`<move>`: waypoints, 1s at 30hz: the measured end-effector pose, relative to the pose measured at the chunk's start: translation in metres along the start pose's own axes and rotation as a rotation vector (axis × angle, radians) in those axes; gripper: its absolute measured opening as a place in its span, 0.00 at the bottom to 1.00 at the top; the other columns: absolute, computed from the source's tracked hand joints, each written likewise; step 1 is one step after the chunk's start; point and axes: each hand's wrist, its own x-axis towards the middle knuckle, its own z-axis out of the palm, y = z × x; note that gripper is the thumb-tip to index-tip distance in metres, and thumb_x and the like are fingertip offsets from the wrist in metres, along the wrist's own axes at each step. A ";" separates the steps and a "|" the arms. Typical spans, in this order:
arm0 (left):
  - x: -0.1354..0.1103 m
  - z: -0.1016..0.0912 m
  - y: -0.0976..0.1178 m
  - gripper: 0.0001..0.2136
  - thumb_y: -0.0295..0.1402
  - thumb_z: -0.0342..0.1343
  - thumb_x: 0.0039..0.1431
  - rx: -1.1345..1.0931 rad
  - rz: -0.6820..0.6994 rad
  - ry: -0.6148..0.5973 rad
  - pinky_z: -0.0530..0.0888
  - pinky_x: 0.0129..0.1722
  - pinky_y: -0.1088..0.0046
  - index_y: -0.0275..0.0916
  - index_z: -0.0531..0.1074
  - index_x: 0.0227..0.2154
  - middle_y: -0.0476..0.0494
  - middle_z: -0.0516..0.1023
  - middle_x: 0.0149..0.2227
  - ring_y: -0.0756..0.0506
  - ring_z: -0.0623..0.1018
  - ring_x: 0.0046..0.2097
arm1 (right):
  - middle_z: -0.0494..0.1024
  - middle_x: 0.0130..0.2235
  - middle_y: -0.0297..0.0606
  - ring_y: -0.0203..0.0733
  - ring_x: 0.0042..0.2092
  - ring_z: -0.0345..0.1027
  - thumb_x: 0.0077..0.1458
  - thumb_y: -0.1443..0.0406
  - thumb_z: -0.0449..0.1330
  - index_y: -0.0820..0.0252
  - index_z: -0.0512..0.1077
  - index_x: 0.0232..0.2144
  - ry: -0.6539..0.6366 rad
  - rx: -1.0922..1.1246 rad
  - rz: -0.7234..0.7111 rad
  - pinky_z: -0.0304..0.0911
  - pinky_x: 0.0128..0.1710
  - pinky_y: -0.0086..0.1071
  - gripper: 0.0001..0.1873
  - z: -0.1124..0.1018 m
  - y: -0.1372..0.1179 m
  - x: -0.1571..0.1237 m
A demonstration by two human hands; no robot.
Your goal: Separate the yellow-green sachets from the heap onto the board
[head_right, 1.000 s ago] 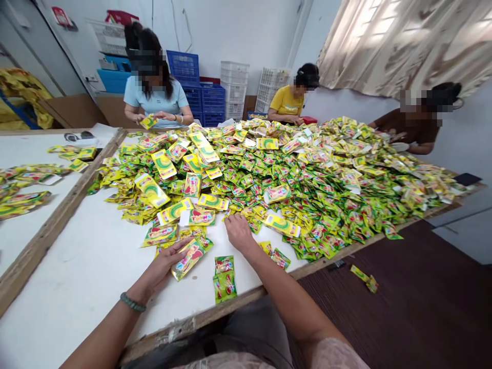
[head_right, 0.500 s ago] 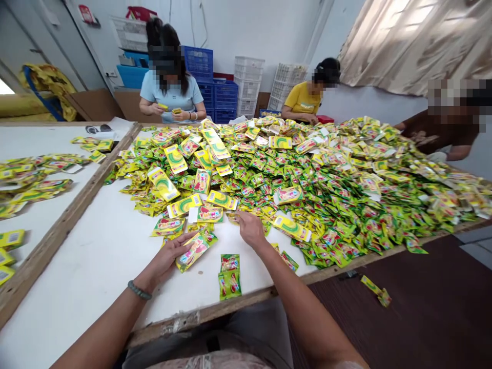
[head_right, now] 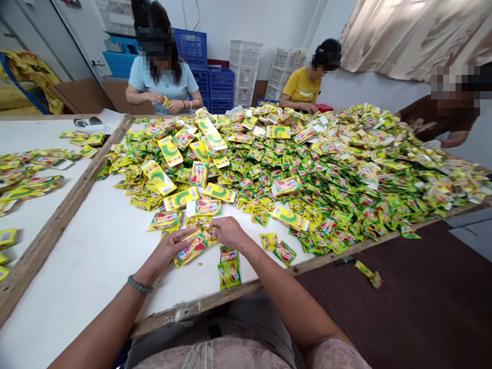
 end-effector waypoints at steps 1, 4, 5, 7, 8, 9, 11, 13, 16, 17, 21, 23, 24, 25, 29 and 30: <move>0.000 0.000 0.001 0.24 0.38 0.65 0.44 0.015 -0.001 0.005 0.72 0.41 0.69 0.37 0.72 0.46 0.41 0.78 0.44 0.44 0.78 0.40 | 0.75 0.25 0.32 0.33 0.27 0.63 0.47 0.72 0.56 0.58 0.77 0.31 0.000 0.021 0.012 0.52 0.28 0.24 0.11 0.002 -0.002 0.000; -0.002 0.002 0.003 0.25 0.37 0.65 0.42 0.019 -0.023 0.017 0.73 0.41 0.69 0.36 0.72 0.46 0.41 0.79 0.42 0.43 0.78 0.39 | 0.74 0.25 0.32 0.33 0.27 0.63 0.48 0.70 0.58 0.59 0.77 0.31 -0.013 0.081 0.019 0.52 0.28 0.24 0.08 0.006 -0.005 -0.002; -0.003 0.002 0.004 0.25 0.37 0.66 0.42 0.007 -0.030 0.020 0.73 0.40 0.69 0.36 0.72 0.46 0.41 0.79 0.41 0.43 0.78 0.39 | 0.75 0.26 0.32 0.33 0.28 0.63 0.49 0.69 0.57 0.59 0.77 0.31 -0.019 0.097 0.011 0.53 0.28 0.25 0.08 0.006 -0.004 -0.003; -0.004 0.002 0.006 0.25 0.37 0.66 0.41 -0.018 -0.034 0.030 0.73 0.40 0.69 0.36 0.73 0.45 0.41 0.80 0.41 0.44 0.78 0.38 | 0.76 0.29 0.33 0.34 0.30 0.64 0.52 0.66 0.56 0.59 0.76 0.33 -0.024 0.147 -0.006 0.54 0.30 0.25 0.09 0.005 -0.003 -0.006; -0.004 0.002 0.007 0.25 0.37 0.66 0.41 -0.027 -0.031 0.039 0.73 0.39 0.69 0.36 0.73 0.45 0.41 0.80 0.41 0.44 0.79 0.37 | 0.76 0.31 0.34 0.34 0.31 0.64 0.52 0.65 0.56 0.59 0.76 0.34 -0.017 0.178 -0.008 0.55 0.30 0.25 0.10 0.004 -0.003 -0.007; -0.004 0.002 0.008 0.25 0.37 0.67 0.40 -0.038 -0.025 0.046 0.73 0.39 0.69 0.36 0.73 0.45 0.41 0.79 0.41 0.44 0.79 0.37 | 0.75 0.32 0.34 0.34 0.31 0.63 0.52 0.64 0.56 0.59 0.76 0.36 0.005 0.208 -0.001 0.55 0.30 0.26 0.10 0.004 -0.003 -0.008; -0.003 0.002 0.008 0.25 0.36 0.67 0.40 -0.066 -0.020 0.053 0.73 0.40 0.70 0.37 0.73 0.45 0.42 0.79 0.41 0.44 0.79 0.38 | 0.74 0.32 0.34 0.33 0.29 0.62 0.51 0.63 0.58 0.60 0.75 0.37 0.075 0.249 0.018 0.56 0.30 0.26 0.11 0.005 -0.003 -0.009; -0.003 0.001 0.008 0.25 0.36 0.67 0.40 -0.091 -0.026 0.046 0.73 0.40 0.70 0.37 0.73 0.45 0.41 0.80 0.40 0.44 0.79 0.37 | 0.73 0.31 0.34 0.32 0.28 0.60 0.50 0.65 0.59 0.60 0.76 0.35 0.131 0.243 0.012 0.56 0.29 0.26 0.09 0.008 -0.004 -0.009; -0.004 0.001 0.008 0.24 0.37 0.67 0.39 -0.113 -0.041 0.017 0.73 0.39 0.69 0.35 0.74 0.43 0.40 0.80 0.39 0.43 0.79 0.37 | 0.72 0.29 0.34 0.33 0.29 0.62 0.48 0.69 0.60 0.59 0.76 0.30 0.103 0.183 -0.048 0.56 0.31 0.27 0.06 0.011 -0.005 -0.006; -0.005 0.001 0.008 0.24 0.37 0.67 0.39 -0.115 -0.045 0.005 0.73 0.39 0.69 0.35 0.75 0.43 0.39 0.80 0.39 0.43 0.79 0.37 | 0.72 0.28 0.33 0.33 0.30 0.63 0.47 0.71 0.60 0.59 0.76 0.29 0.084 0.171 -0.068 0.57 0.32 0.27 0.06 0.011 -0.005 -0.005; -0.006 0.003 0.009 0.24 0.36 0.67 0.39 -0.081 -0.044 0.009 0.72 0.39 0.69 0.36 0.75 0.43 0.41 0.80 0.39 0.44 0.79 0.36 | 0.72 0.26 0.31 0.33 0.29 0.64 0.42 0.71 0.62 0.59 0.75 0.27 0.070 0.238 -0.020 0.57 0.30 0.26 0.06 0.011 -0.008 0.001; -0.005 0.004 0.009 0.24 0.35 0.67 0.39 -0.060 -0.035 0.040 0.72 0.39 0.70 0.37 0.74 0.43 0.43 0.80 0.39 0.44 0.78 0.36 | 0.71 0.24 0.29 0.32 0.27 0.64 0.41 0.69 0.63 0.59 0.73 0.31 0.116 0.356 0.094 0.58 0.28 0.25 0.09 0.012 -0.010 0.000; -0.005 0.004 0.008 0.25 0.35 0.68 0.38 -0.049 -0.028 0.053 0.72 0.39 0.69 0.38 0.74 0.43 0.43 0.80 0.39 0.44 0.78 0.37 | 0.71 0.24 0.28 0.33 0.26 0.64 0.41 0.67 0.63 0.60 0.71 0.33 0.145 0.423 0.152 0.58 0.27 0.26 0.12 0.013 -0.010 -0.001; -0.004 0.004 0.008 0.25 0.35 0.68 0.38 -0.038 -0.019 0.064 0.73 0.39 0.69 0.38 0.74 0.43 0.43 0.80 0.40 0.43 0.78 0.38 | 0.72 0.24 0.28 0.33 0.26 0.65 0.41 0.67 0.63 0.60 0.70 0.36 0.171 0.482 0.197 0.59 0.27 0.26 0.15 0.014 -0.011 -0.002; -0.003 0.005 0.006 0.23 0.36 0.68 0.38 0.035 0.021 0.072 0.73 0.40 0.68 0.36 0.75 0.41 0.42 0.79 0.42 0.41 0.78 0.40 | 0.74 0.24 0.28 0.33 0.25 0.65 0.42 0.68 0.59 0.58 0.65 0.39 0.155 0.610 0.255 0.60 0.26 0.26 0.18 0.020 -0.018 -0.008; -0.003 0.005 0.006 0.23 0.36 0.67 0.38 0.042 0.027 0.065 0.73 0.41 0.68 0.36 0.75 0.41 0.42 0.79 0.42 0.41 0.78 0.40 | 0.73 0.24 0.28 0.33 0.24 0.65 0.43 0.68 0.58 0.58 0.64 0.39 0.118 0.657 0.258 0.61 0.26 0.27 0.17 0.021 -0.021 -0.008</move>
